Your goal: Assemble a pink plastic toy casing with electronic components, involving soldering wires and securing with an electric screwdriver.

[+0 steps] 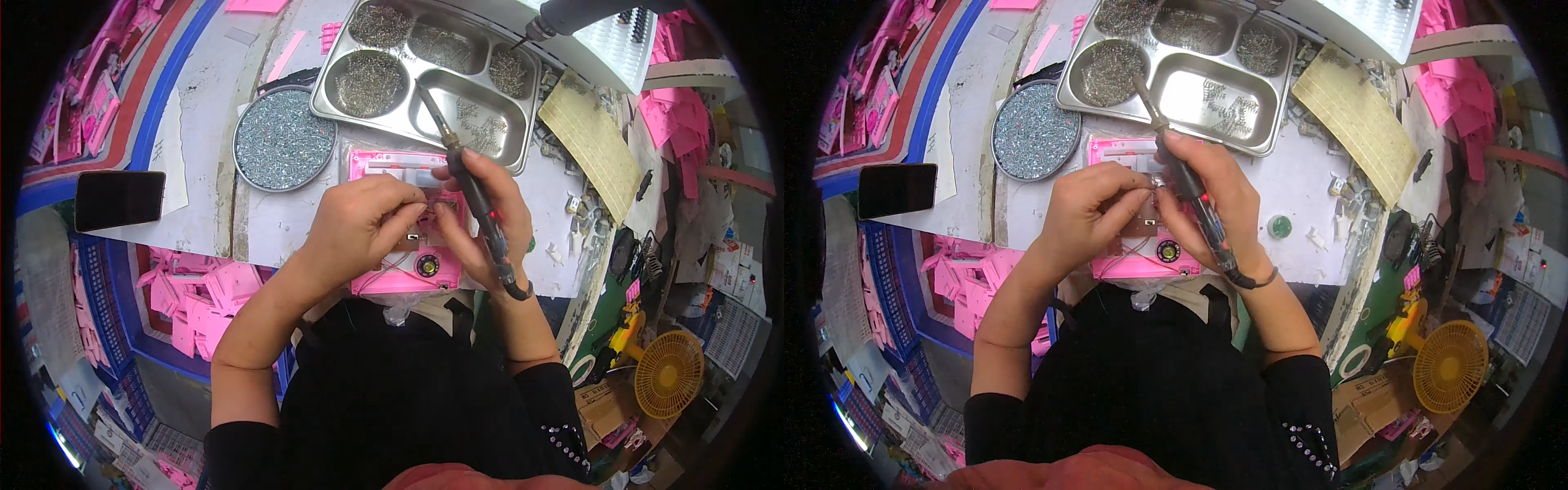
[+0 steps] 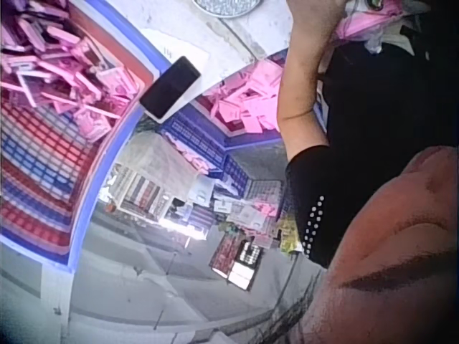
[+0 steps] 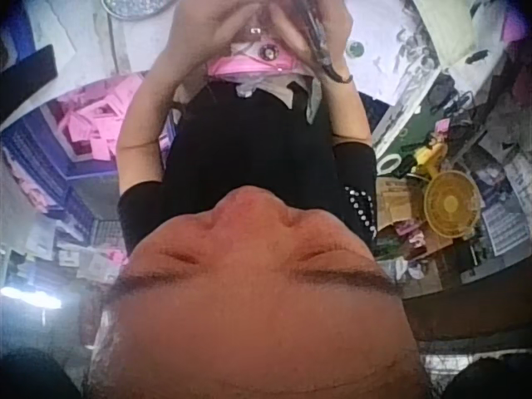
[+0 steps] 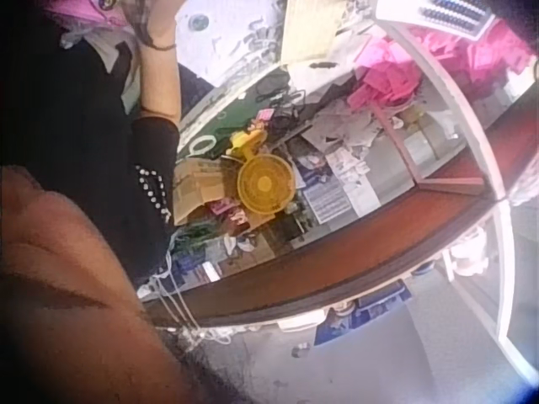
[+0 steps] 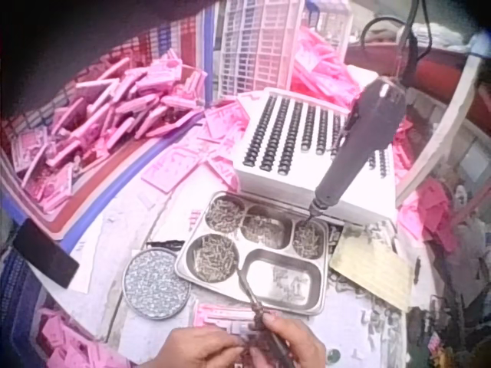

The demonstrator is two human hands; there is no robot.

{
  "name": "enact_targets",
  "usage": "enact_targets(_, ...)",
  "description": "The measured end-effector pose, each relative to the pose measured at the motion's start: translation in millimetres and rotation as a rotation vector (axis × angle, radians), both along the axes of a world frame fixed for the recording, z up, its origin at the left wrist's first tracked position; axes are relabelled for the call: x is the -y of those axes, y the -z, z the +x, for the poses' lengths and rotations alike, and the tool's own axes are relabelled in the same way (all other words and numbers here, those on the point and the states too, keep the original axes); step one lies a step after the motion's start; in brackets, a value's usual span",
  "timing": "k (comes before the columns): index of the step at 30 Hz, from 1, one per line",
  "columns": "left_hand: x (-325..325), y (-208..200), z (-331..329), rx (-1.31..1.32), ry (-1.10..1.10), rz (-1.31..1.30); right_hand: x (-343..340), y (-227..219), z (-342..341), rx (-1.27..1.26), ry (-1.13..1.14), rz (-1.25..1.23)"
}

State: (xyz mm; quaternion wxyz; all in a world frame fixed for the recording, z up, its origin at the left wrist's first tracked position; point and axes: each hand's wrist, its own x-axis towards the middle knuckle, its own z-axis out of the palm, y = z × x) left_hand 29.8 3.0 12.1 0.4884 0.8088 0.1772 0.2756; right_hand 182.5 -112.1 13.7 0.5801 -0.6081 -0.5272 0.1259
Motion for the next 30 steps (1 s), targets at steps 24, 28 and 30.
enact_targets(24,4.6,4.7,7.9,-0.158,-0.17,0.135,64.1,6.2,31.8,0.141,-0.033,0.033)
enact_targets(28,3.4,4.4,7.1,-0.151,-0.171,0.113,62.5,5.0,31.4,0.205,-0.067,0.051)
enact_targets(30,2.6,5.3,7.2,-0.142,-0.171,0.12,60.7,4.5,29.6,0.217,-0.072,0.049)
